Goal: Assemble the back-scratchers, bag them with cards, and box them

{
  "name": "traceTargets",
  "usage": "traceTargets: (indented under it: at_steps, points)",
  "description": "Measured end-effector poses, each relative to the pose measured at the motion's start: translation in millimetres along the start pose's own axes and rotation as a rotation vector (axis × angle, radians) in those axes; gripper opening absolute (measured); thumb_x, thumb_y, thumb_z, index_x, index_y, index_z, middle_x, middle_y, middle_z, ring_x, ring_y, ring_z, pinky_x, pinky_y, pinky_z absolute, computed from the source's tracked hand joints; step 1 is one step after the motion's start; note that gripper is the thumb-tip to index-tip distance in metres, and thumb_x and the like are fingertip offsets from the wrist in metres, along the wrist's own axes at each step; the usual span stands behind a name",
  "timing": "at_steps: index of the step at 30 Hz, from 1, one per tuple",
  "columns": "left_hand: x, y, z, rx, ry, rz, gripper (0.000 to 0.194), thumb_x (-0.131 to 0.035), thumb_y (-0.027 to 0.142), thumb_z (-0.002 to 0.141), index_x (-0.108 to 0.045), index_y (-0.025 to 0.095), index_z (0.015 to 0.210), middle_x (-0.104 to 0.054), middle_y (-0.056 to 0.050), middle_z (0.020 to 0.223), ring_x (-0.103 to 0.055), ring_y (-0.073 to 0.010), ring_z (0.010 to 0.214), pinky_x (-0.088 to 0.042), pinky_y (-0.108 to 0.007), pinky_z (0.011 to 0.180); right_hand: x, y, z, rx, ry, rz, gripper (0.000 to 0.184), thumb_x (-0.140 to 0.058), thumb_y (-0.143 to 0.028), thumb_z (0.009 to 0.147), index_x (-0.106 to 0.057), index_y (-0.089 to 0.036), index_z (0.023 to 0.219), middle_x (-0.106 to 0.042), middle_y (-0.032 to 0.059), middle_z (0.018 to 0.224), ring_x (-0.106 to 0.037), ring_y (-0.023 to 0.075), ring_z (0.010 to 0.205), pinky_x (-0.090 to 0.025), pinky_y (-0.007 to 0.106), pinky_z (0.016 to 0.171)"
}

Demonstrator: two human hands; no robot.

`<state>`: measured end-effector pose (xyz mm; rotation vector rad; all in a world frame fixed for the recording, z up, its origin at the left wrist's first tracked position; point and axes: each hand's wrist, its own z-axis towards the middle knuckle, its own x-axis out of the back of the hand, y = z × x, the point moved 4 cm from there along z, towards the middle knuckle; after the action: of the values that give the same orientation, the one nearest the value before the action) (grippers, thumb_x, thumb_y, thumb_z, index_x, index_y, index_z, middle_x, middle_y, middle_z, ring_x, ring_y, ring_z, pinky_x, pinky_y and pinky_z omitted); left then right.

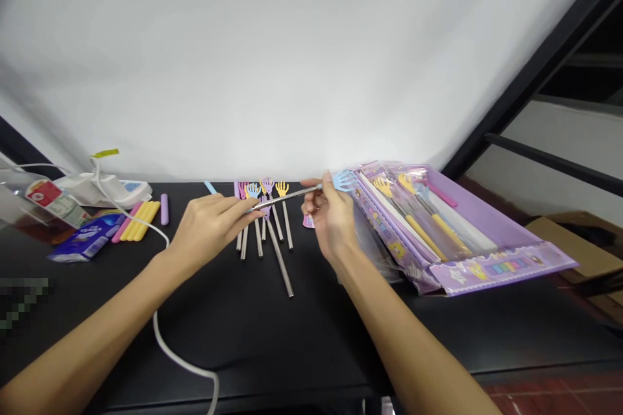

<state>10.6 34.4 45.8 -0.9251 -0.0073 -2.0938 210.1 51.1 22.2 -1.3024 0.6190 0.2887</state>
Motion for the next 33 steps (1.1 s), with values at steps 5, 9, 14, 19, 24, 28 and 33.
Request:
traceTargets:
  at_steps: [5,9,14,19,24,28,33]
  points:
    - [-4.9,-15.7,-7.7,0.043,-0.088,-0.018,0.033,-0.043,0.036,0.105,-0.068,0.015,0.101,-0.070,-0.002,0.069,-0.062,-0.0145,0.055,-0.038,-0.028,0.052,35.2,-24.2,18.8,0.106,0.247,0.063,0.036,-0.089,-0.036,0.069,-0.058,-0.018,0.067,-0.049,-0.0073,0.054,-0.045,0.0055,0.046,-0.036,0.018,0.040]
    - [-8.1,-9.0,-9.2,0.057,-0.121,-0.085,0.031,-0.043,0.034,0.105,-0.066,0.014,0.100,-0.070,-0.003,0.072,-0.062,-0.0148,0.057,-0.040,-0.027,0.054,32.1,-19.0,15.0,0.050,0.140,0.017,0.040,-0.092,-0.035,0.063,-0.055,-0.019,0.066,-0.051,-0.0069,0.054,-0.049,0.0069,0.048,-0.038,0.019,0.040]
    - [-16.0,9.8,-11.6,0.158,-0.192,-0.271,0.034,-0.043,0.036,0.105,-0.067,0.015,0.095,-0.068,-0.001,0.068,-0.060,-0.0134,0.054,-0.039,-0.026,0.053,8.1,0.4,-4.0,-0.006,-0.096,-0.119,0.038,-0.088,-0.041,0.070,-0.058,-0.018,0.063,-0.054,-0.0037,0.049,-0.046,0.0077,0.040,-0.039,0.022,0.039]
    - [-15.0,-19.4,-10.1,0.388,-0.161,-0.501,0.047,-0.035,0.041,0.106,-0.070,0.016,0.086,-0.070,-0.004,0.078,-0.066,-0.0159,0.071,-0.048,-0.028,0.068,9.5,1.1,-0.7,-0.007,-0.053,-0.075,0.038,-0.089,-0.042,0.067,-0.060,-0.018,0.064,-0.057,-0.0033,0.050,-0.049,0.0080,0.040,-0.040,0.020,0.038]
    - [-13.0,-15.5,-4.5,0.395,-0.193,-0.623,0.034,-0.046,0.041,0.103,-0.071,0.018,0.104,-0.075,-0.006,0.097,-0.070,-0.0181,0.087,-0.052,-0.030,0.081,12.8,0.2,4.5,-0.036,-0.038,-0.030,0.039,-0.089,-0.044,0.068,-0.062,-0.017,0.063,-0.060,-0.0014,0.052,-0.052,0.0082,0.042,-0.041,0.020,0.039]
    - [-16.5,12.9,-1.5,0.262,-0.201,-0.566,0.031,-0.051,0.038,0.102,-0.070,0.016,0.111,-0.076,-0.005,0.091,-0.069,-0.0157,0.074,-0.051,-0.026,0.069,6.7,4.7,-0.8,-0.043,-0.094,-0.054,0.039,-0.085,-0.048,0.072,-0.064,-0.016,0.068,-0.061,-0.0011,0.053,-0.052,0.0081,0.043,-0.041,0.020,0.040]
    - [-16.7,-14.3,-11.4,0.154,-0.226,-0.307,0.034,-0.047,0.038,0.104,-0.070,0.017,0.116,-0.078,-0.006,0.095,-0.072,-0.0193,0.075,-0.051,-0.028,0.065,19.1,-7.9,10.3,-0.018,0.031,-0.067,0.039,-0.087,-0.045,0.071,-0.062,-0.015,0.066,-0.061,-0.0016,0.051,-0.052,0.0067,0.042,-0.040,0.018,0.040]
